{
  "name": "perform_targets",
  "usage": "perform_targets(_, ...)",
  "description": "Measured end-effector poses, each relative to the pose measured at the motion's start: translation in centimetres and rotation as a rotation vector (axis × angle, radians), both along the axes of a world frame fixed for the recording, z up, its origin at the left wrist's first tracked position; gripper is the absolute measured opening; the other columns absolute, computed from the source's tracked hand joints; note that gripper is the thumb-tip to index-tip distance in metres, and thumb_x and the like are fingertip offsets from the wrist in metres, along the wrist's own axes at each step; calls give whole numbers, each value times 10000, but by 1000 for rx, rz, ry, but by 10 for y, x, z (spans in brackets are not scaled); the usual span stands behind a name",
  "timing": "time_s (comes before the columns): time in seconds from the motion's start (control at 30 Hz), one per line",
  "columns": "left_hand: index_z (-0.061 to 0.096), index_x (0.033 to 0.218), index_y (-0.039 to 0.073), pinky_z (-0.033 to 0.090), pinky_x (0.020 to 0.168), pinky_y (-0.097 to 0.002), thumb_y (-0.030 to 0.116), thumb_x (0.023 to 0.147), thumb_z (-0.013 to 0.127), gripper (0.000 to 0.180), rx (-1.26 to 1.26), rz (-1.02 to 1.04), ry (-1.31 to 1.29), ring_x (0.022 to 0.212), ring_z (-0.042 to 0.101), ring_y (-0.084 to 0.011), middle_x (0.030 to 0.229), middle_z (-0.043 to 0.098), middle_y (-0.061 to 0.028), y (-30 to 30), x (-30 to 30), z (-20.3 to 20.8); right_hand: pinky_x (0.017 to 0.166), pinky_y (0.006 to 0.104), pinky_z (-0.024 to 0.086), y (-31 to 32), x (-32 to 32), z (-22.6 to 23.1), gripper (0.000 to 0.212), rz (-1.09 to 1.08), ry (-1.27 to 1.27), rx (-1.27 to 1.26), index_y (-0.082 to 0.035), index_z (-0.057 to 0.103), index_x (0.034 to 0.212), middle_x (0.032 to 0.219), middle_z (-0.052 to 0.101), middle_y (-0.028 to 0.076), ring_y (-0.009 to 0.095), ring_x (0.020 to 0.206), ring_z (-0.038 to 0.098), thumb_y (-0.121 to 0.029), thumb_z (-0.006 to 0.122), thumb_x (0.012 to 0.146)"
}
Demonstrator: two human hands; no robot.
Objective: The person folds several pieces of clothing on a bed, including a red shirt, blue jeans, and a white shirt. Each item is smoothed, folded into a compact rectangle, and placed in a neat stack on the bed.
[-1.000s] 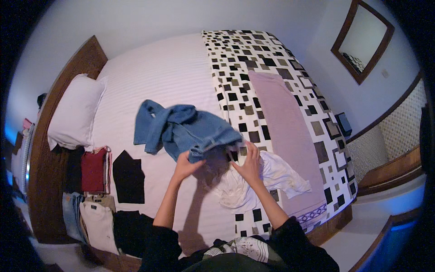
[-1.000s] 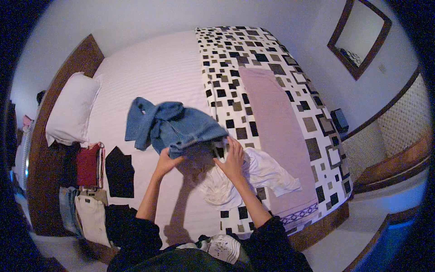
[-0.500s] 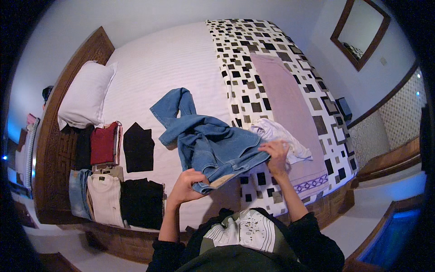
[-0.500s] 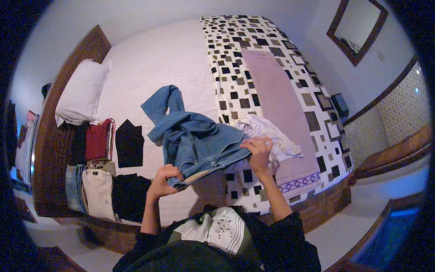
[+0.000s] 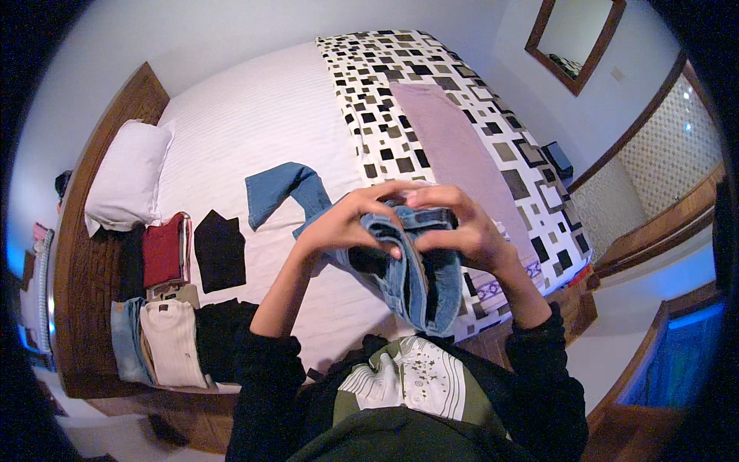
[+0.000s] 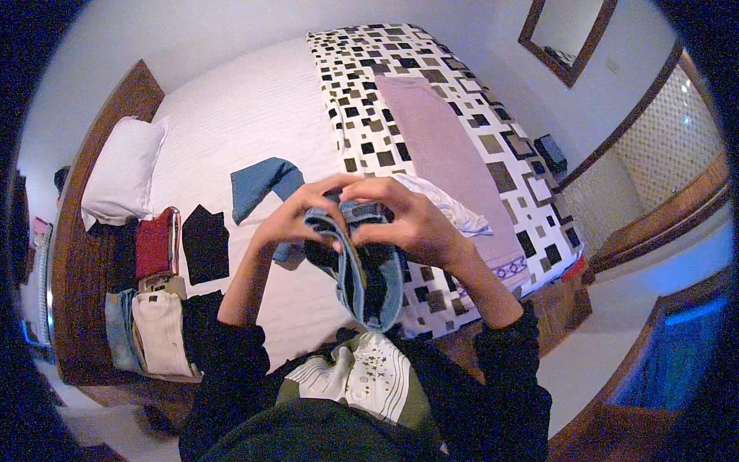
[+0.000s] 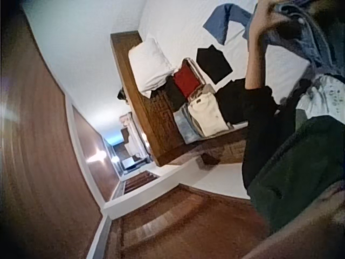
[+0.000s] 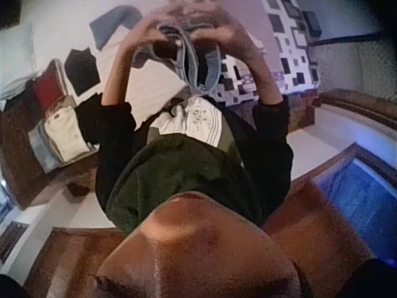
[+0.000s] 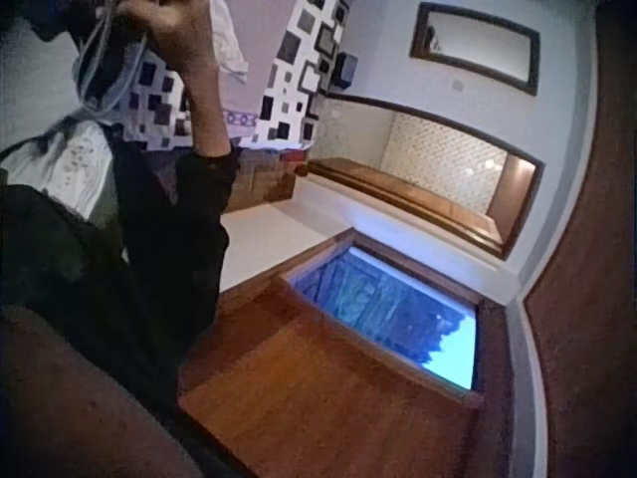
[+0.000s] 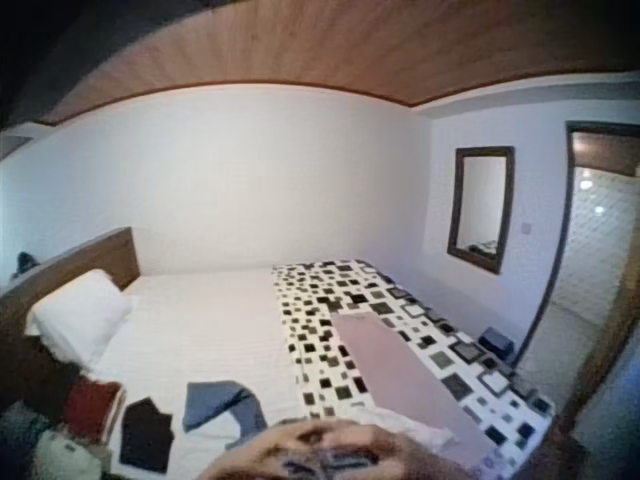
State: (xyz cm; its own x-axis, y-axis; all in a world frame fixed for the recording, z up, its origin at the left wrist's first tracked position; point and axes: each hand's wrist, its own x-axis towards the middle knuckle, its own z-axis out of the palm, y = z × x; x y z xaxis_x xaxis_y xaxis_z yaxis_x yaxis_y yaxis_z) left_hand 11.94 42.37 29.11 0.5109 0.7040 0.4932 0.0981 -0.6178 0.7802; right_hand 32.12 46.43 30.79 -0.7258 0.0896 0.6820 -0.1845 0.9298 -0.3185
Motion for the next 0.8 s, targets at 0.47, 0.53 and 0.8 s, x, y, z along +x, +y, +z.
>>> perform_targets(0.47,432,944,25,368,822,-295,105,727,614,294,161,569,-224,911,496,-185,933,519,-82,33,28,-31,706,345,466,33,25,24,156,-460,-92,436,-120,593,634,705,616,27,199,805,602,-248,629,554)
perform_targets(0.53,436,939,27,369,816,-277,63,751,568,233,-130,824,-723,881,490,-164,908,511,-61,4,8,-83,705,351,466,39,28,34,150,-517,-99,463,-121,568,600,644,592,36,197,685,599,-254,626,562)
perform_targets(0.8,427,1026,-12,375,808,-290,45,725,521,320,-292,993,-441,964,441,-236,970,459,-141,-48,67,-243,623,367,451,81,5,56,179,-708,-186,393,-53,585,696,692,595,122,306,642,573,-200,592,594)
